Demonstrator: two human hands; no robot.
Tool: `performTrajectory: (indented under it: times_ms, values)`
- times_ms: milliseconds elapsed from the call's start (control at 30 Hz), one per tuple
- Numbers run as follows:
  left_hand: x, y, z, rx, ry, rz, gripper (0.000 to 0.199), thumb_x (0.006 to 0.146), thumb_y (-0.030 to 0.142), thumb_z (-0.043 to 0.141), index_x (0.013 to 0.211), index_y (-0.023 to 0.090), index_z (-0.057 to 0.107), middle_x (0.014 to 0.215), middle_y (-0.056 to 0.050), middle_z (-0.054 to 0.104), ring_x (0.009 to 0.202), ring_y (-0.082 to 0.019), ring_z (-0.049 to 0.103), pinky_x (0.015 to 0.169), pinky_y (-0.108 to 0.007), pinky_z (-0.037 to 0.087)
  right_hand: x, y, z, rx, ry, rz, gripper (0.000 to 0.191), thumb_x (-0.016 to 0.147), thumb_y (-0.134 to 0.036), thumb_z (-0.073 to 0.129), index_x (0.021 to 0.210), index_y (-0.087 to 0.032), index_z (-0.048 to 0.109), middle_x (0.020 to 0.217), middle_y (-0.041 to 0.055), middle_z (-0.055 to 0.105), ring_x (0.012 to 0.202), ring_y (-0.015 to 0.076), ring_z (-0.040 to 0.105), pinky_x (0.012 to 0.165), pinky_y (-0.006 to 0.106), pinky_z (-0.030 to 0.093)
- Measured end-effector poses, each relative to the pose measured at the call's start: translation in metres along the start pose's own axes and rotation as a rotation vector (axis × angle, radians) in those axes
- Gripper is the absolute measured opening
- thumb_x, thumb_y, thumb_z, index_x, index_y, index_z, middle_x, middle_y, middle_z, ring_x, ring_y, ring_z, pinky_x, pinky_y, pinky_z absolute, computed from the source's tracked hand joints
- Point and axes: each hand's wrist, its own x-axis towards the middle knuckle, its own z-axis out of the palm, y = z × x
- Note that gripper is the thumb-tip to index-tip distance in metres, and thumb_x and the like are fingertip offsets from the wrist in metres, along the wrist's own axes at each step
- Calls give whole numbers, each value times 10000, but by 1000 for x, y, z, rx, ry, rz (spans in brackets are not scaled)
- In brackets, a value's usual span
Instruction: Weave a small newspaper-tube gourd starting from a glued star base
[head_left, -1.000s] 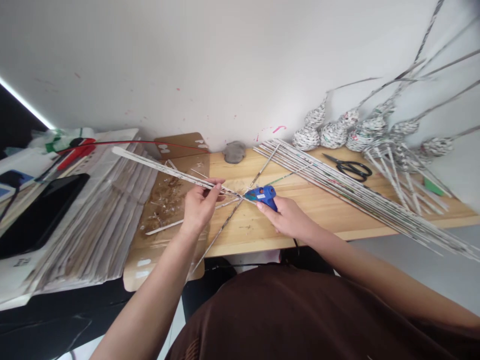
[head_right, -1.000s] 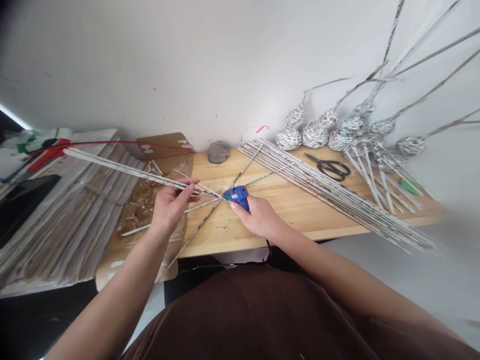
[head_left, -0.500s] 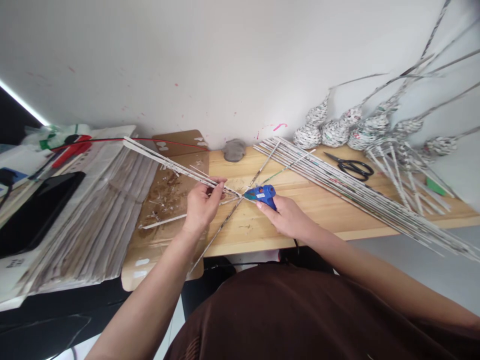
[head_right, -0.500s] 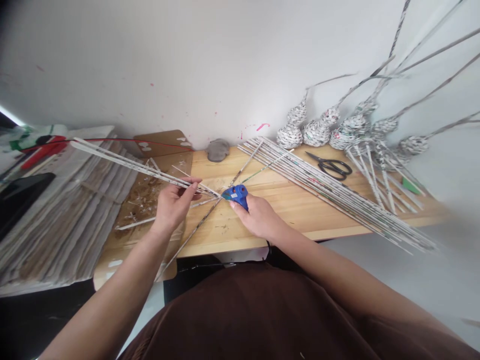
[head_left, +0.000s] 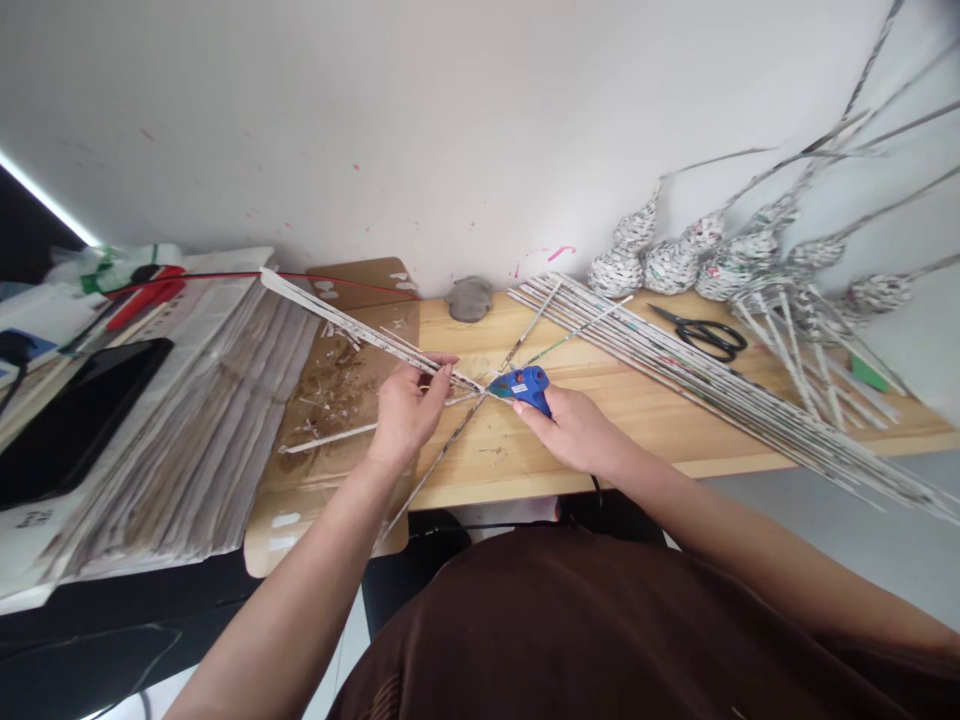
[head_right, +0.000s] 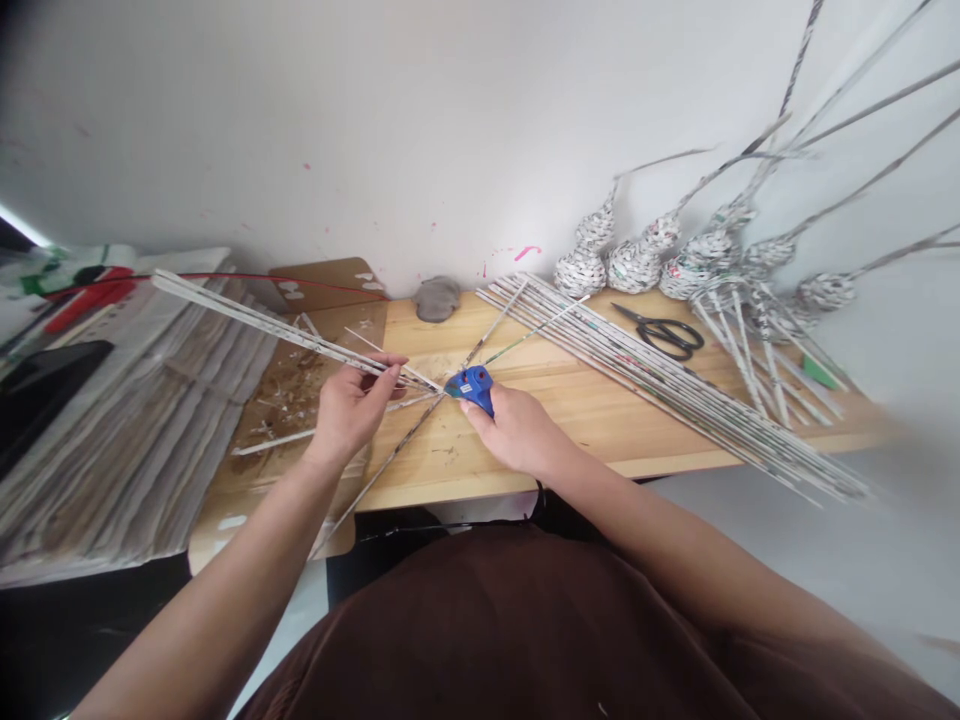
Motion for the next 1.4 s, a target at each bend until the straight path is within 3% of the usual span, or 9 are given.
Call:
performTrajectory:
  times_ms: [1267, 1400]
  values:
    - [1, 4, 1, 123, -31, 33, 270, 866, 372, 587, 1009, 182, 715, 923, -73, 732, 767, -171, 703, 749, -278, 564, 3, -2, -6, -48, -18, -67, 349, 970, -436, 433, 969, -156, 640, 977, 161, 732, 913, 303, 687, 745, 346, 474]
    - [3, 7, 2, 144, -25, 42, 255, 861, 361, 593, 1001, 189, 719, 919, -73, 740, 786, -179, 710, 744, -275, 558, 3, -3, -11, 51, -35, -10, 320, 956, -444, 461, 872, -180, 623, 800, 107, 717, 735, 254, 692, 639, 315, 479]
